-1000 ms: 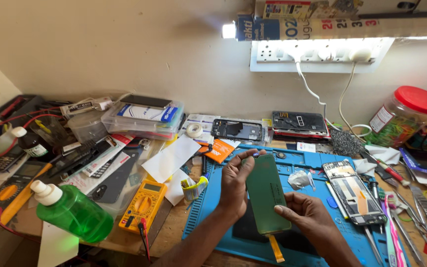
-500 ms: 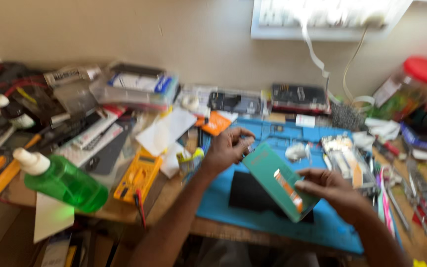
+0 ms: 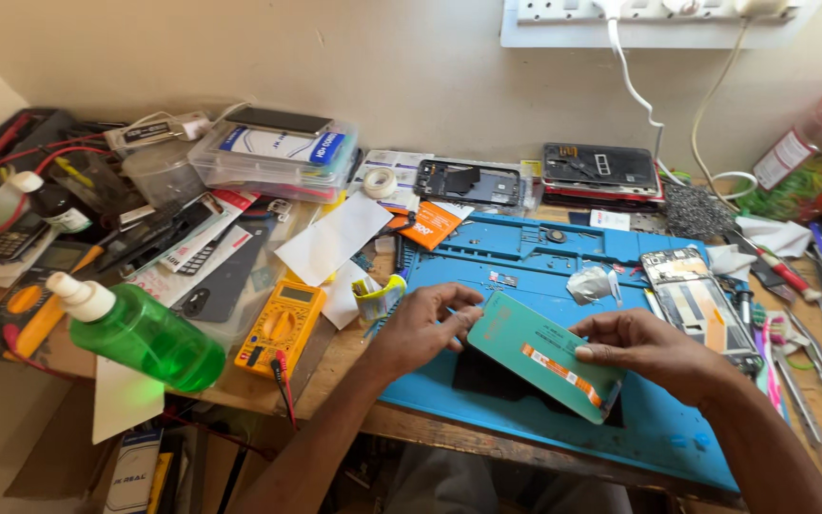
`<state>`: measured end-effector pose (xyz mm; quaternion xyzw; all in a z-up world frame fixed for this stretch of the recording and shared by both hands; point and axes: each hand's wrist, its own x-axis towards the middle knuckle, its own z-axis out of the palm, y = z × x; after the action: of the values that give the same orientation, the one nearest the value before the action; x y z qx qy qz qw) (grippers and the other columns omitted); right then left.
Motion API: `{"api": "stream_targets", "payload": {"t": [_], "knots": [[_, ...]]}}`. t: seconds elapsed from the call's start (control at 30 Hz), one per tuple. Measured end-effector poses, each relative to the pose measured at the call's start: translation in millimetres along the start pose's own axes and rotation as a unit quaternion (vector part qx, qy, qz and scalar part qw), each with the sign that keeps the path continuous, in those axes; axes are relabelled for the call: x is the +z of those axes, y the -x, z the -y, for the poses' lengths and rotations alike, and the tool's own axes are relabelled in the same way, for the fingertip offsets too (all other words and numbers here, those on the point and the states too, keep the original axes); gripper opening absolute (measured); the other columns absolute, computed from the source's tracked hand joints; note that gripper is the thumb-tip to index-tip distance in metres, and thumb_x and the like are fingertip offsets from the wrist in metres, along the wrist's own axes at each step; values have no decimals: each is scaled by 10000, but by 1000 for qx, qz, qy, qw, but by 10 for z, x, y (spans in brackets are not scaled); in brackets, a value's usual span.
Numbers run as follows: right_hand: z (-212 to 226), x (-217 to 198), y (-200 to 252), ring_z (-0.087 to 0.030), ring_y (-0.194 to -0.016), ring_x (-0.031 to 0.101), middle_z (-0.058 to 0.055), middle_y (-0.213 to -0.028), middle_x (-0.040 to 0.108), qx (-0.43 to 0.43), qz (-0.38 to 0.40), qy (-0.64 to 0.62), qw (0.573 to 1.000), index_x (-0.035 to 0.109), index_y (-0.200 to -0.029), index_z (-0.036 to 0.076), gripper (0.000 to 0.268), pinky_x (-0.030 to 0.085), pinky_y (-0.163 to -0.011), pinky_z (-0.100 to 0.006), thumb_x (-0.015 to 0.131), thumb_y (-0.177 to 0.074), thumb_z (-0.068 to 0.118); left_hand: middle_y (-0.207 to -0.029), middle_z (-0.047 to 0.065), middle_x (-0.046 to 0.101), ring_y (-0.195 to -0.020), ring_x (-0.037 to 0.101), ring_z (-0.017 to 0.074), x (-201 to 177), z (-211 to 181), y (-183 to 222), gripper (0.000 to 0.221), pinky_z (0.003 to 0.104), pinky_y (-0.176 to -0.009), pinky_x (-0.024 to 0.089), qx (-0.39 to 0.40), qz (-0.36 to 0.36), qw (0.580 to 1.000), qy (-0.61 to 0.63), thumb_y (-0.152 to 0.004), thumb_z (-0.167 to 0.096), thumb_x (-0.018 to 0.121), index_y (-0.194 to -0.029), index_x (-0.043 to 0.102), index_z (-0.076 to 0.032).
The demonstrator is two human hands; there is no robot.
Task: The person disassembles a smartphone, removing the back cover and battery. They then use tweezers and a metal file to scrape adhesive residue from the phone's internal frame and back cover.
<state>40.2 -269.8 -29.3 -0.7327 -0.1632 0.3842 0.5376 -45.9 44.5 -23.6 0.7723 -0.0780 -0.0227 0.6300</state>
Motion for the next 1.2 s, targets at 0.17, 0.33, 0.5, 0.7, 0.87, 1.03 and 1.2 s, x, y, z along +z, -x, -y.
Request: {"api": "stream_targets", "payload": {"t": [0.17, 0.33, 0.5, 0.7, 0.87, 1.03, 1.2], "knots": [[-31, 41, 34, -166, -865, 761, -144, -973, 842, 33, -15, -26, 999, 717, -1160, -26, 421, 592, -837, -315, 750, -812, 209, -882, 59, 739, -716, 682, 80, -8, 185, -85, 222, 247, -632, 603, -36, 8, 996, 77, -991, -173, 664, -1102, 711, 14], [-108, 45, 47, -159, -867, 757, -142, -986, 835, 12, -13, -57, 998, 715, -1145, -43, 414, 585, -829, -317, 750, -818, 208, -889, 43, 734, -702, 677, 76, 2, 270, -109, 216, 246, -625, 607, -52, -3, 992, 119, -994, -178, 632, -1091, 708, -1], [-259, -40, 8, -174, -915, 731, -135, -1008, 829, 44, -49, -15, 998, 702, -1176, -11, 448, 553, -875, -364, 795, -829, 255, -901, 45, 710, -708, 662, 82, 79, 360, -197, 285, 265, -592, 618, -59, -3, 990, 129, -1009, -225, 664, -1127, 693, 33], [-419, -264, -361, -201, -1079, 703, -117, -1109, 764, 100, -79, 42, 991, 671, -1260, 60, 447, 560, -997, -406, 719, -896, 315, -1017, 64, 651, -884, 674, 136, 80, 361, -101, 452, 282, -665, 637, -17, 55, 981, 186, -961, -169, 751, -1344, 624, 36], [-1071, -689, -544, -384, -907, 742, -290, -1089, 751, -59, -234, -39, 970, 643, -1440, 5, 435, 585, -743, -501, 518, -1086, 224, -1109, 74, 649, -914, 685, 147, -581, 302, -12, 481, 280, -652, 644, 17, -112, 971, 210, -913, -146, 747, -1341, 580, -6], [-1588, -741, -642, -319, -826, 776, -248, -1056, 761, -109, -299, 19, 948, 665, -1405, 4, 399, 610, -645, -439, 544, -1057, 158, -1212, 112, 647, -934, 718, 187, -1531, 221, 322, 636, 288, -657, 661, 53, -292, 939, 173, -834, -56, 702, -1428, 473, -66], [-1688, -796, -738, -342, -940, 775, -271, -1141, 748, 34, -262, -34, 964, 635, -1455, 35, 441, 626, -737, -481, 577, -1023, 105, -1193, 145, 631, -928, 705, 189, -1761, 491, 379, 551, 295, -686, 665, 21, -340, 926, 164, -892, 35, 639, -1412, 468, -32]]}}
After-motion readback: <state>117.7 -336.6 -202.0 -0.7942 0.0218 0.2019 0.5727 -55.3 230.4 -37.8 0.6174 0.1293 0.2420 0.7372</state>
